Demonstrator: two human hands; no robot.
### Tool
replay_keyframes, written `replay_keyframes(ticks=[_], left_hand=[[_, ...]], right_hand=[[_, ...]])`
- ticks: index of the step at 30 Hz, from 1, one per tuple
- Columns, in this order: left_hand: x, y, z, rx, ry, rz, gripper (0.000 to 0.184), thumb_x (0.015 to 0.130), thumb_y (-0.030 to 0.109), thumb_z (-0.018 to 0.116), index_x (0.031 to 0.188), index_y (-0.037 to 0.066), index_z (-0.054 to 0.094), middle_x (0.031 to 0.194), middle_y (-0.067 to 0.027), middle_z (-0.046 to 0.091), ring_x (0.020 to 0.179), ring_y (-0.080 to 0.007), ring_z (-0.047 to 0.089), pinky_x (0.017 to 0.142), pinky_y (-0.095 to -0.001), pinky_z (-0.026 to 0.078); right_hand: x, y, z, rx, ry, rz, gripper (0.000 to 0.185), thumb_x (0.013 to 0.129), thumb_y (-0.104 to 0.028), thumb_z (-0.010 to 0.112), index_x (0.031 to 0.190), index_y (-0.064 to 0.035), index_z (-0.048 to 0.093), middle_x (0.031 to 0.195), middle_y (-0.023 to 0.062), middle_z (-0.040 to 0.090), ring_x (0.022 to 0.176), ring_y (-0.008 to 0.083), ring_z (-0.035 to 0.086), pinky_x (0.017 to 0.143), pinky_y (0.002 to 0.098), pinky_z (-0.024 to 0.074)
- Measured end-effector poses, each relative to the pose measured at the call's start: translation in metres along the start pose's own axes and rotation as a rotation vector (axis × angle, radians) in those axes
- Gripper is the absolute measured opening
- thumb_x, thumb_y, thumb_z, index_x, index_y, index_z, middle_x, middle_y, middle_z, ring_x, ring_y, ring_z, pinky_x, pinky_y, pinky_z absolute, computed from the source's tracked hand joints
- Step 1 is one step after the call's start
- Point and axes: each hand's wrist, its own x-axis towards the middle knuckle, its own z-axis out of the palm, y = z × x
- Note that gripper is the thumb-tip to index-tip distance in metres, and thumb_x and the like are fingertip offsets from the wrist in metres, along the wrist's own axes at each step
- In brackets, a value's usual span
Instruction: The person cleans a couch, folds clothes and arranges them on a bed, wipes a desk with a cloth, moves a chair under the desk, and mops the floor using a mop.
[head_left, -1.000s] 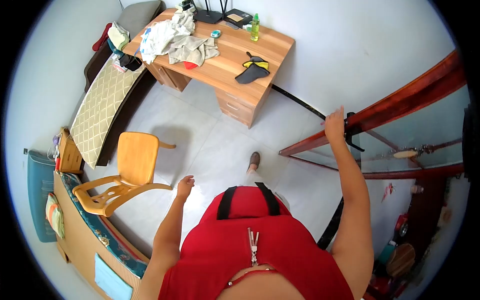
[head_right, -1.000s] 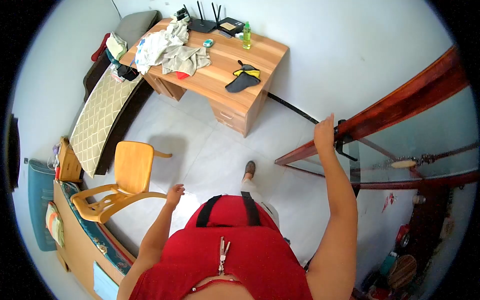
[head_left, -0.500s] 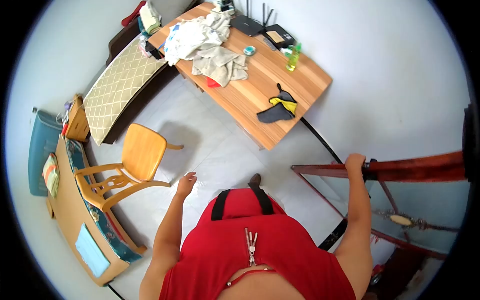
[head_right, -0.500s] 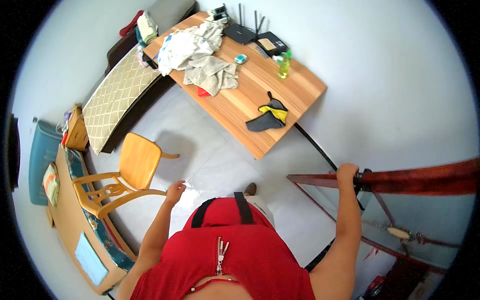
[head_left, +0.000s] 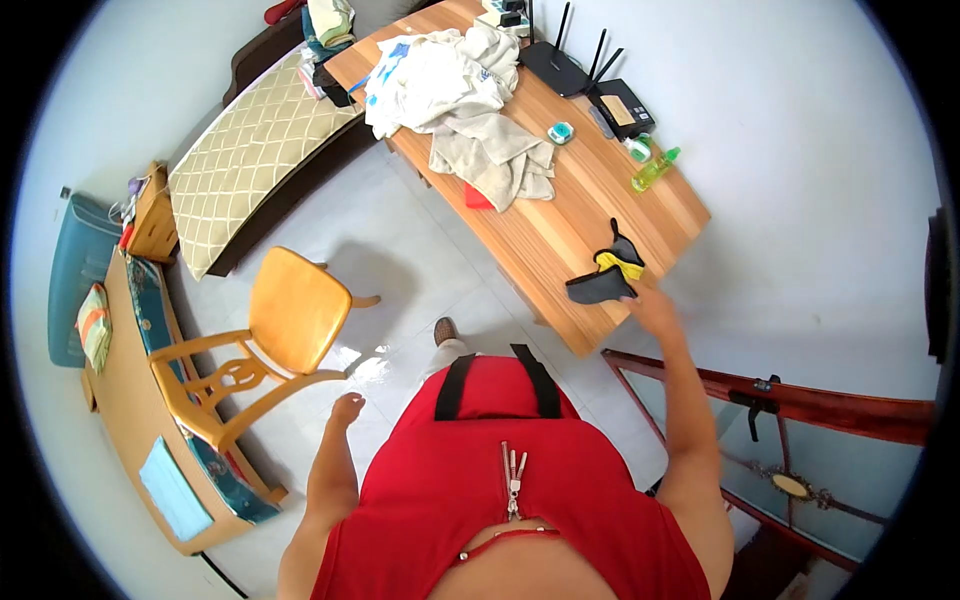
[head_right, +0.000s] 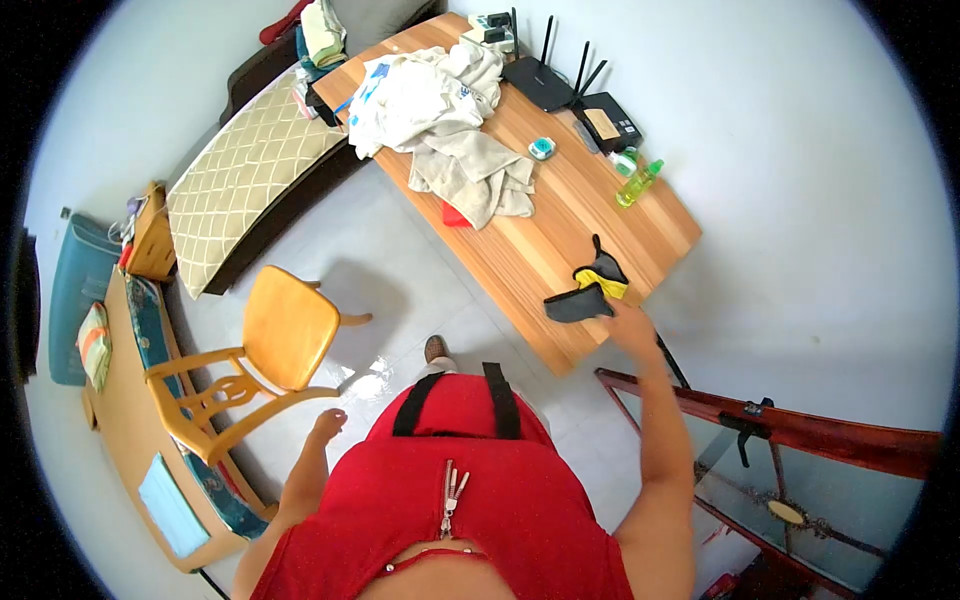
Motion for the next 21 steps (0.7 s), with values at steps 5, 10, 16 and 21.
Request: replay_keyframes(ticks=[5,10,16,21], left_hand=[[0.08,0.065,-0.108,0.171,0.143,0.265,0.034,0.089,0.033,0.056,0.11,0.008,0.066,0.114,-0.0196,0.063,0.105,-0.0349,0.061,0.09,-0.0426,0.048],[0.096,0.165,-0.196,-0.047,0.323,0.422,0.034,0.09,0.028,0.057,0.116,0.007,0.062,0.102,-0.0183,0.068,0.094,-0.0324,0.066,0.08,-0.0388,0.052],[0.099,0.183,-0.197,-0.124,0.252,0.356,0.036,0.091,0.03,0.057,0.117,0.006,0.061,0.103,-0.0171,0.068,0.094,-0.0308,0.067,0.081,-0.0377,0.052],[0.084,0.131,-0.166,-0.033,0.158,0.23,0.038,0.09,0.03,0.057,0.119,0.006,0.061,0.107,-0.0195,0.067,0.099,-0.0338,0.064,0.086,-0.04,0.05]], right_hand=[[0.113,-0.144,0.061,-0.124,0.074,-0.336,0.061,0.084,-0.032,0.063,0.138,-0.0121,0.044,0.144,0.0209,0.036,0.132,0.0357,0.037,0.103,0.0427,0.0378],[0.201,-0.263,0.059,-0.018,0.281,-0.273,0.07,0.082,-0.033,0.067,0.143,-0.0186,0.038,0.151,0.0177,0.026,0.136,0.0401,0.028,0.103,0.0567,0.0341],[0.286,-0.313,0.046,-0.057,0.385,-0.152,0.076,0.076,-0.035,0.075,0.142,-0.0233,0.039,0.152,0.0147,0.022,0.137,0.0409,0.023,0.101,0.0652,0.0316],[0.309,-0.316,0.055,-0.222,0.12,-0.173,0.078,0.073,-0.034,0.077,0.141,-0.0287,0.039,0.155,0.0134,0.011,0.139,0.0441,0.017,0.102,0.0649,0.0314]])
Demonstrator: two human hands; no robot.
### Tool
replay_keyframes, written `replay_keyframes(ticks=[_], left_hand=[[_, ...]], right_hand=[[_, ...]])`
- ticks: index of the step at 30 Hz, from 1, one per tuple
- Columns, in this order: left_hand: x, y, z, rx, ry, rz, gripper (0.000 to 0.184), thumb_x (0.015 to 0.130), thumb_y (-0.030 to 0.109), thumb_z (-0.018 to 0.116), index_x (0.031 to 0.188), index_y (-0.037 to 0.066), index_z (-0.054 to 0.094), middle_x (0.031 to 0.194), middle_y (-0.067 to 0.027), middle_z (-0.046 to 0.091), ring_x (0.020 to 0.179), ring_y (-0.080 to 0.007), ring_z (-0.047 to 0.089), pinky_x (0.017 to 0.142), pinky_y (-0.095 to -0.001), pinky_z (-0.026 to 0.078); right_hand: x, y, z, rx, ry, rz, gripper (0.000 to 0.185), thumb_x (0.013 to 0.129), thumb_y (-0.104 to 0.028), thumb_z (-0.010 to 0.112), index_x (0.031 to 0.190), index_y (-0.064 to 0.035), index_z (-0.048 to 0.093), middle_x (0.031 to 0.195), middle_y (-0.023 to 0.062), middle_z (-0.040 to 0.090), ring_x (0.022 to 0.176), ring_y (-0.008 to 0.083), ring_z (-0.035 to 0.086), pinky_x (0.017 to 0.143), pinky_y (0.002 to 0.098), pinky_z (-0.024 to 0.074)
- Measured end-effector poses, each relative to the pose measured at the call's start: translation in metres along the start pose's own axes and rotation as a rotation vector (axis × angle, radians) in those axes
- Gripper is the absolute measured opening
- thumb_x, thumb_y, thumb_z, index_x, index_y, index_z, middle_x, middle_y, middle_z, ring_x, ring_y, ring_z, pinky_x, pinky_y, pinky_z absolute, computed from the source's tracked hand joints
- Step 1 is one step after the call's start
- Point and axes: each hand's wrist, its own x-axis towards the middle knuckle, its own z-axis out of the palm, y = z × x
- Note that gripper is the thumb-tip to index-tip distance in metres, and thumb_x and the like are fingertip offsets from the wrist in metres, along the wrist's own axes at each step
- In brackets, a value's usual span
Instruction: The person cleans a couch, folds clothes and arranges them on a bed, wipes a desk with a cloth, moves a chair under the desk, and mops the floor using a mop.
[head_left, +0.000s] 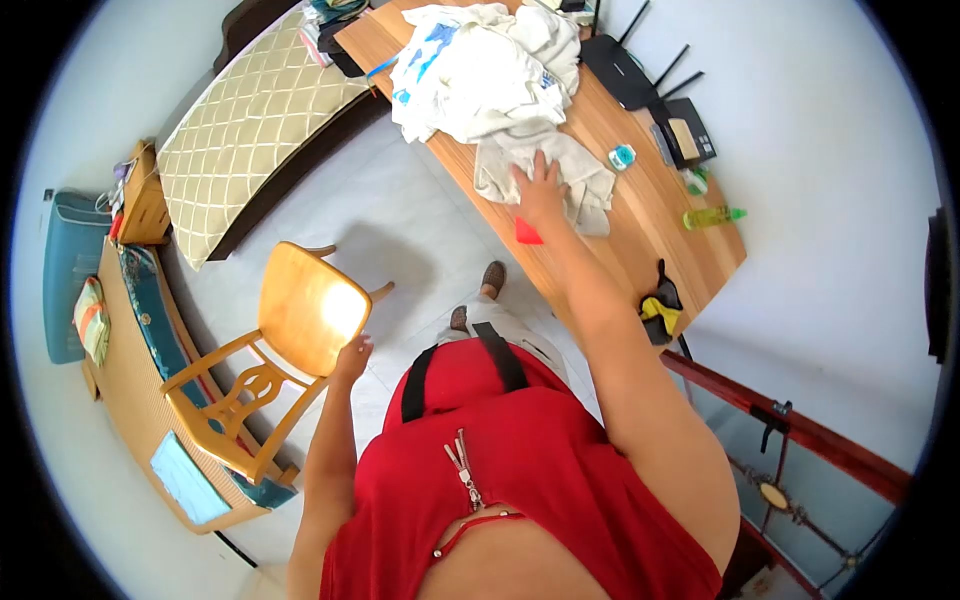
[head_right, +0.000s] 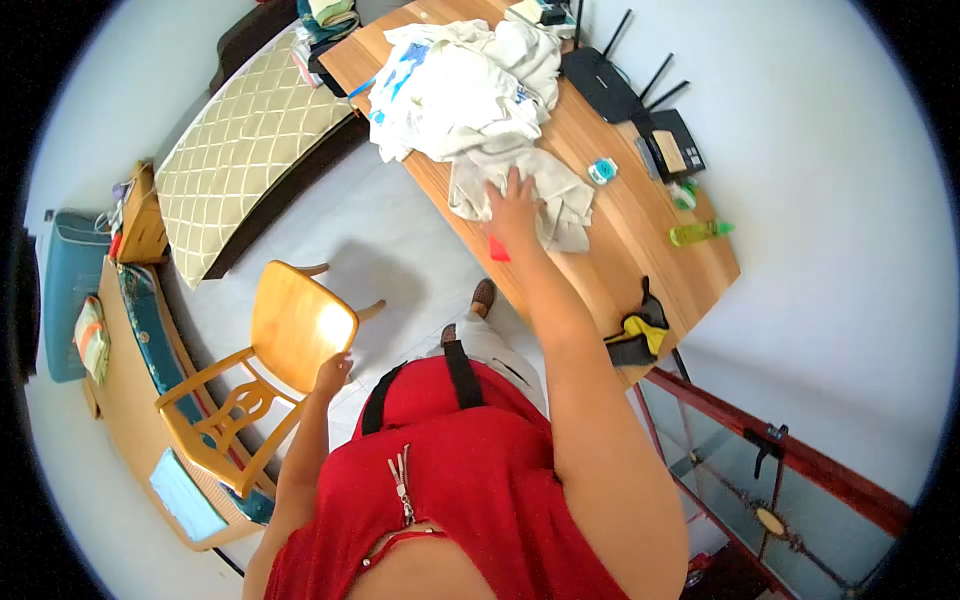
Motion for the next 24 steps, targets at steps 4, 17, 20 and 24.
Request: replay_keyframes(ticks=[4,17,20,24], left_hand=[[-0.028,-0.045,0.015,0.009,0.025,-0.014,0.032,0.088,0.026,0.059,0.108,0.001,0.064,0.106,-0.0221,0.065,0.102,-0.0343,0.062,0.089,-0.043,0.048],[0.053,0.063,-0.03,0.006,0.052,0.02,0.035,0.088,0.029,0.058,0.115,0.008,0.063,0.098,-0.0163,0.069,0.093,-0.0332,0.065,0.083,-0.0402,0.051],[0.072,0.097,-0.057,0.038,0.033,0.042,0.034,0.087,0.028,0.059,0.115,0.009,0.063,0.098,-0.0151,0.069,0.092,-0.0331,0.065,0.082,-0.04,0.051],[0.097,0.085,-0.077,-0.011,0.027,0.108,0.034,0.088,0.028,0.058,0.116,0.01,0.063,0.098,-0.0146,0.069,0.093,-0.0326,0.065,0.084,-0.04,0.051]], right_hand=[[-0.008,0.018,0.033,0.025,0.133,-0.175,0.055,0.071,-0.028,0.074,0.124,-0.0239,0.057,0.147,0.0148,0.028,0.135,0.0454,0.023,0.096,0.0692,0.0328],[-0.109,0.124,0.015,-0.133,-0.045,-0.229,0.034,0.067,-0.018,0.074,0.099,-0.0127,0.065,0.134,0.0162,0.039,0.125,0.0457,0.035,0.09,0.0595,0.0423],[-0.115,0.119,-0.015,-0.144,-0.218,-0.143,0.035,0.069,-0.026,0.075,0.1,-0.0127,0.066,0.133,0.0164,0.042,0.123,0.0437,0.039,0.094,0.06,0.0388],[-0.092,0.089,-0.039,-0.178,-0.278,-0.076,0.043,0.07,-0.034,0.075,0.105,-0.0096,0.067,0.132,0.017,0.046,0.124,0.0374,0.043,0.1,0.0576,0.0339]])
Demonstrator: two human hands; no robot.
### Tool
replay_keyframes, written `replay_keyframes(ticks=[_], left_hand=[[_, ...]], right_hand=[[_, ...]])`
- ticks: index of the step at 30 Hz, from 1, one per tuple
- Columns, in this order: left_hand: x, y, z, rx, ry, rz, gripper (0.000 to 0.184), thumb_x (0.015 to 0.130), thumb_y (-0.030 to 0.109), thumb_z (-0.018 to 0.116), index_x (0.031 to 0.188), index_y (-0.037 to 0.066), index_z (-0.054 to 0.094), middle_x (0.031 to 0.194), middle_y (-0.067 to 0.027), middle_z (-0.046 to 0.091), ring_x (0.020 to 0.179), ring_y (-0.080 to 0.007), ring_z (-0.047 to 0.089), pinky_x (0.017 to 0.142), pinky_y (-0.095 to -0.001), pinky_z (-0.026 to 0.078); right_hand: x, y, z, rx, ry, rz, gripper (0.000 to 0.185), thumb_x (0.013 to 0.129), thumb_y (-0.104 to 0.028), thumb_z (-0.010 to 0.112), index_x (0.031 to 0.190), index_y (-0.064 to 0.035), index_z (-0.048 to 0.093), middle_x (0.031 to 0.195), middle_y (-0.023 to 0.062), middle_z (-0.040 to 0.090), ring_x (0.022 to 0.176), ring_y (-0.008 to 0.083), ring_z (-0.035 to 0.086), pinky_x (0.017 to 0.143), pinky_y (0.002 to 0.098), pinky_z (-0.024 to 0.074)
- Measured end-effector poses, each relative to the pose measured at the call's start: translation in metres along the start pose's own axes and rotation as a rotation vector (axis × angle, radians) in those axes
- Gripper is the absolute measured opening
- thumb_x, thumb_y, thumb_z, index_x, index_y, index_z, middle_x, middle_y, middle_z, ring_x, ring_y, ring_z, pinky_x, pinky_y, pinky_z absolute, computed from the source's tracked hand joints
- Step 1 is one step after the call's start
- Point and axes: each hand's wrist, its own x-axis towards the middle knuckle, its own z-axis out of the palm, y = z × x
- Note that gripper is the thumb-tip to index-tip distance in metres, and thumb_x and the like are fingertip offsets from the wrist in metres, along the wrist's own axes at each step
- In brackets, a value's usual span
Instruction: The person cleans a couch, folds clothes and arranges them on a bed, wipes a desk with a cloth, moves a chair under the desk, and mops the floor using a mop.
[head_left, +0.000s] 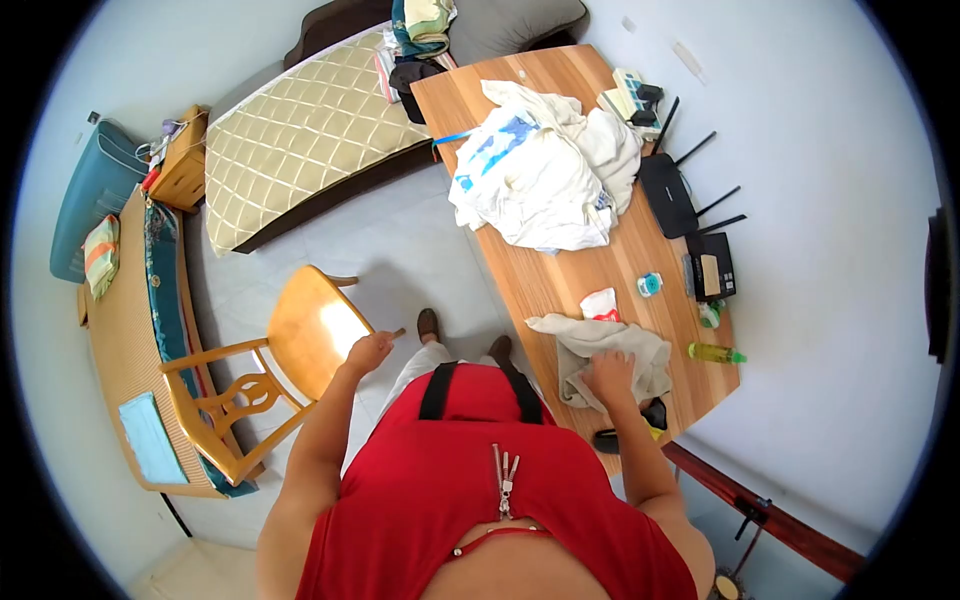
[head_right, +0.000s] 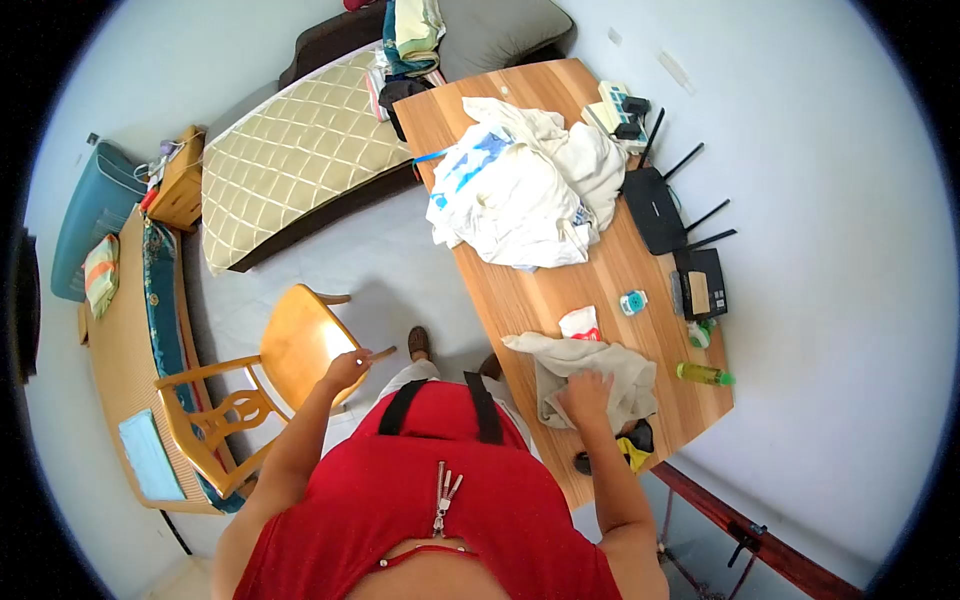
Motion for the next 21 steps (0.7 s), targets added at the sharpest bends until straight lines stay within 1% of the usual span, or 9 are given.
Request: replay_keyframes(ticks=[1,3,4,7,11,15,16,19,21], left_hand=[[0.006,-0.011,-0.003,0.045,-0.03,-0.022,0.035,0.088,0.029,0.057,0.117,0.01,0.062,0.099,-0.0146,0.069,0.094,-0.0325,0.065,0.084,-0.0402,0.051],[0.017,-0.035,-0.013,0.139,-0.087,-0.062,0.037,0.089,0.031,0.056,0.118,0.011,0.062,0.101,-0.0146,0.069,0.095,-0.0324,0.065,0.086,-0.0406,0.05],[0.02,-0.044,-0.024,0.145,-0.145,-0.07,0.038,0.09,0.034,0.054,0.12,0.012,0.061,0.106,-0.0149,0.068,0.098,-0.0328,0.064,0.088,-0.0414,0.05],[0.032,-0.086,-0.045,0.188,-0.17,-0.105,0.037,0.091,0.034,0.053,0.12,0.012,0.061,0.108,-0.0151,0.067,0.101,-0.0331,0.063,0.089,-0.0416,0.05],[0.049,-0.141,-0.088,0.181,-0.1,-0.128,0.037,0.09,0.033,0.056,0.12,0.012,0.061,0.108,-0.0154,0.067,0.101,-0.0331,0.063,0.089,-0.0418,0.05],[0.063,-0.184,-0.126,0.033,0.027,-0.203,0.037,0.089,0.033,0.057,0.118,0.01,0.062,0.103,-0.0161,0.068,0.096,-0.0325,0.064,0.086,-0.0403,0.051],[0.066,-0.188,-0.134,0.009,0.062,-0.219,0.037,0.089,0.032,0.057,0.117,0.009,0.063,0.097,-0.0164,0.069,0.092,-0.0316,0.065,0.084,-0.0394,0.051],[0.079,-0.202,-0.148,-0.077,0.051,-0.267,0.036,0.089,0.031,0.058,0.117,0.009,0.063,0.092,-0.0161,0.07,0.088,-0.0306,0.066,0.082,-0.0392,0.051],[0.089,-0.209,-0.15,-0.125,0.085,-0.252,0.037,0.089,0.031,0.058,0.117,0.008,0.062,0.087,-0.0155,0.07,0.081,-0.0285,0.067,0.077,-0.0386,0.052]], right_hand=[[0.01,-0.012,-0.007,-0.003,0.047,0.001,0.044,0.07,-0.034,0.075,0.106,-0.008,0.067,0.131,0.0167,0.047,0.124,0.0358,0.043,0.101,0.0558,0.0337],[0.031,-0.045,-0.027,0.049,0.308,-0.096,0.045,0.071,-0.032,0.075,0.106,-0.0055,0.066,0.131,0.018,0.047,0.125,0.036,0.042,0.102,0.0531,0.0338],[0.04,-0.064,-0.039,0.076,0.438,-0.142,0.046,0.071,-0.031,0.075,0.107,-0.0043,0.065,0.131,0.0186,0.047,0.125,0.0361,0.041,0.103,0.0517,0.0339],[0.067,-0.12,-0.078,0.179,0.528,-0.234,0.048,0.071,-0.026,0.075,0.112,-0.0049,0.062,0.133,0.0201,0.044,0.127,0.0382,0.039,0.104,0.05,0.034],[0.101,-0.185,-0.113,0.204,0.571,-0.293,0.052,0.071,-0.021,0.076,0.118,-0.0051,0.058,0.136,0.0208,0.041,0.13,0.0397,0.035,0.104,0.0509,0.0336],[0.138,-0.233,-0.15,0.177,0.603,-0.344,0.055,0.071,-0.02,0.076,0.121,-0.0061,0.057,0.139,0.0204,0.039,0.133,0.0396,0.033,0.105,0.0518,0.0322],[0.147,-0.242,-0.16,0.154,0.611,-0.348,0.055,0.071,-0.02,0.076,0.122,-0.0066,0.057,0.139,0.0202,0.039,0.133,0.0394,0.033,0.106,0.052,0.0318],[0.181,-0.26,-0.18,0.128,0.634,-0.332,0.058,0.071,-0.02,0.076,0.124,-0.0085,0.056,0.14,0.0192,0.039,0.133,0.0386,0.033,0.106,0.053,0.0314],[0.204,-0.264,-0.192,0.095,0.629,-0.299,0.058,0.071,-0.022,0.077,0.124,-0.0116,0.056,0.141,0.0178,0.039,0.133,0.0377,0.033,0.106,0.0531,0.0318]])
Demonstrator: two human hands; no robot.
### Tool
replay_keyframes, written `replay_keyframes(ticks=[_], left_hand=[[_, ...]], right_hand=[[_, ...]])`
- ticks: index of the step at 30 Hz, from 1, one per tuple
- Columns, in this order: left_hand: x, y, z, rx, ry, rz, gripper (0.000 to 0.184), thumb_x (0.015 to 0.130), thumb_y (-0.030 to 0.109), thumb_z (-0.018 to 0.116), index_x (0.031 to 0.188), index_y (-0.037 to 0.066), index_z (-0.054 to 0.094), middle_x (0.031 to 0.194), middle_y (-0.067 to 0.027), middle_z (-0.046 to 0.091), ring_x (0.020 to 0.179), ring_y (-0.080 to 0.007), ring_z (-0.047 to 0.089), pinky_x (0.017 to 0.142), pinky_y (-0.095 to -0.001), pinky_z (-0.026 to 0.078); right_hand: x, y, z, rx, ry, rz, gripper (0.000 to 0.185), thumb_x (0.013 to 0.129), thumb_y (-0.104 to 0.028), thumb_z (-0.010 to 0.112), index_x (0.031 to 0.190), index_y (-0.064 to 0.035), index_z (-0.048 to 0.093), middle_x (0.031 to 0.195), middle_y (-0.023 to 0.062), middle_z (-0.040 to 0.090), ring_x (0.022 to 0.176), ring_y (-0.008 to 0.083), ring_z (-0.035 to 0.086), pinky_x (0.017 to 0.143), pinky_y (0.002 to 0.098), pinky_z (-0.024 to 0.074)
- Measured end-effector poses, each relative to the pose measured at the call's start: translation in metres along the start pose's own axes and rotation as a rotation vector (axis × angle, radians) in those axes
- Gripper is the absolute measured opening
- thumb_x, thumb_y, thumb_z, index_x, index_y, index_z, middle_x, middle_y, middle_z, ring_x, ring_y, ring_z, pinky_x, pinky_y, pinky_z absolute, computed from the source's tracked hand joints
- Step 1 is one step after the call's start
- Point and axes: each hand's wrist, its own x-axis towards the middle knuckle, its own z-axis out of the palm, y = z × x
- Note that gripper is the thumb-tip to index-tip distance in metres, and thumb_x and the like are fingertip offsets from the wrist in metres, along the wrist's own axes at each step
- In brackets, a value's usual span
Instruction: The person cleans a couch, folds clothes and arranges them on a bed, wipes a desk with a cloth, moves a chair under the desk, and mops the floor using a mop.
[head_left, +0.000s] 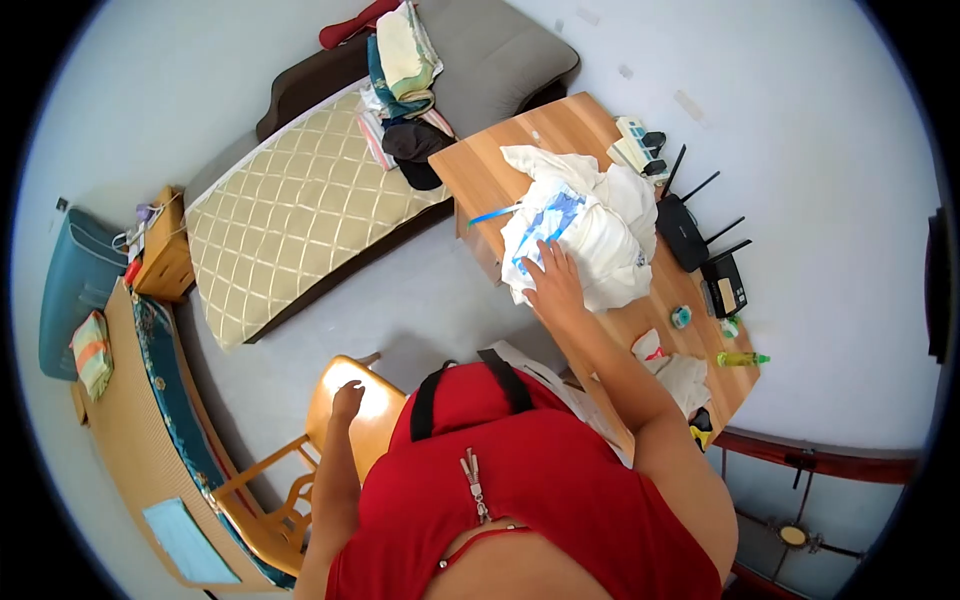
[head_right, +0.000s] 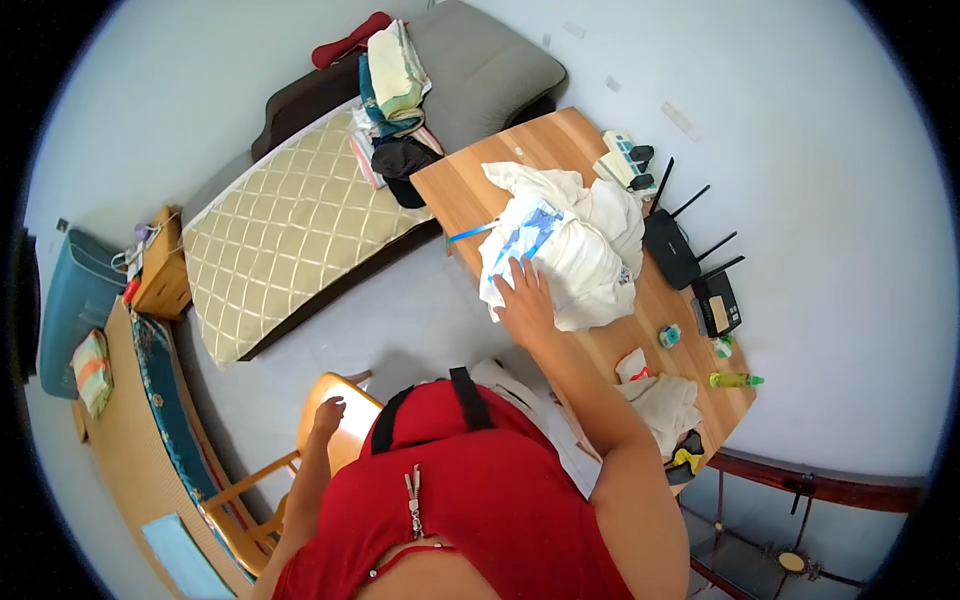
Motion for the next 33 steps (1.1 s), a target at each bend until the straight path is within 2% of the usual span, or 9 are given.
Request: replay_keyframes(ticks=[2,5,8,10,16,22,25,31,33], left_hand=[[0.013,-0.005,0.004,-0.162,0.013,-0.024,0.037,0.087,0.023,0.058,0.119,0.005,0.062,0.086,-0.013,0.069,0.072,-0.0212,0.065,0.069,-0.0348,0.052],[0.016,0.016,-0.002,-0.248,-0.011,-0.081,0.037,0.087,0.022,0.058,0.119,0.005,0.062,0.087,-0.0129,0.069,0.074,-0.0208,0.065,0.07,-0.0341,0.052],[0.034,0.017,-0.003,-0.184,-0.023,-0.084,0.037,0.088,0.029,0.06,0.118,0.008,0.062,0.087,-0.0146,0.07,0.081,-0.027,0.067,0.075,-0.0372,0.053],[0.041,0.022,-0.017,-0.017,0.02,0.049,0.035,0.088,0.03,0.061,0.116,0.01,0.064,0.094,-0.0173,0.07,0.091,-0.0325,0.066,0.08,-0.0396,0.052],[0.058,0.04,-0.079,0.18,0.088,-0.055,0.04,0.088,0.038,0.057,0.115,0.009,0.063,0.1,-0.0181,0.068,0.098,-0.0348,0.063,0.085,-0.0414,0.05],[0.094,0.084,-0.132,0.089,0.032,-0.121,0.037,0.088,0.034,0.057,0.116,0.009,0.063,0.099,-0.017,0.069,0.095,-0.0339,0.064,0.084,-0.0415,0.051],[0.131,0.096,-0.139,0.11,0.073,0.005,0.036,0.088,0.033,0.058,0.115,0.01,0.063,0.097,-0.0169,0.069,0.093,-0.0339,0.065,0.082,-0.0412,0.051],[0.202,0.12,-0.175,0.149,-0.05,0.061,0.036,0.088,0.032,0.06,0.117,0.011,0.063,0.101,-0.017,0.069,0.094,-0.0332,0.065,0.083,-0.0406,0.051],[0.233,0.114,-0.187,0.18,-0.088,0.085,0.036,0.088,0.033,0.06,0.116,0.011,0.063,0.098,-0.0161,0.069,0.094,-0.0336,0.065,0.083,-0.0411,0.051]], right_hand=[[0.027,0.012,0.017,-0.036,-0.001,0.009,0.058,0.071,-0.023,0.077,0.124,-0.0125,0.057,0.141,0.0174,0.039,0.133,0.0375,0.033,0.105,0.0533,0.0322],[0.07,0.028,0.028,-0.023,0.035,0.025,0.059,0.071,-0.024,0.078,0.125,-0.0131,0.056,0.141,0.0172,0.039,0.133,0.0373,0.033,0.105,0.0535,0.0332],[0.114,0.035,0.033,0.01,0.064,-0.004,0.056,0.074,-0.027,0.074,0.125,-0.0119,0.056,0.14,0.0185,0.039,0.133,0.0383,0.033,0.105,0.0529,0.0332],[0.145,0.039,0.045,-0.009,0.068,-0.034,0.054,0.076,-0.029,0.072,0.125,-0.0118,0.057,0.14,0.0189,0.039,0.133,0.0384,0.032,0.105,0.0512,0.0328],[0.19,0.054,0.095,0.02,-0.033,-0.062,0.052,0.074,-0.03,0.071,0.121,-0.01,0.059,0.138,0.0191,0.04,0.132,0.0388,0.033,0.103,0.0532,0.0336],[0.195,0.06,0.124,0.034,-0.368,-0.114,0.047,0.076,-0.033,0.067,0.117,-0.0112,0.06,0.128,0.0177,0.049,0.122,0.0351,0.046,0.099,0.0512,0.0368],[0.213,0.053,0.114,0.023,-0.659,-0.039,0.043,0.077,-0.035,0.065,0.113,-0.0112,0.061,0.122,0.0165,0.055,0.113,0.033,0.055,0.097,0.0484,0.0385],[0.259,0.035,0.12,0.012,-0.393,-0.009,0.04,0.08,-0.036,0.064,0.11,-0.0095,0.06,0.109,0.0144,0.063,0.1,0.0313,0.062,0.088,0.0469,0.0448],[0.29,0.026,0.114,0.036,-0.467,0.055,0.039,0.081,-0.035,0.064,0.11,-0.0093,0.06,0.105,0.0149,0.064,0.096,0.032,0.062,0.084,0.0463,0.0469]])
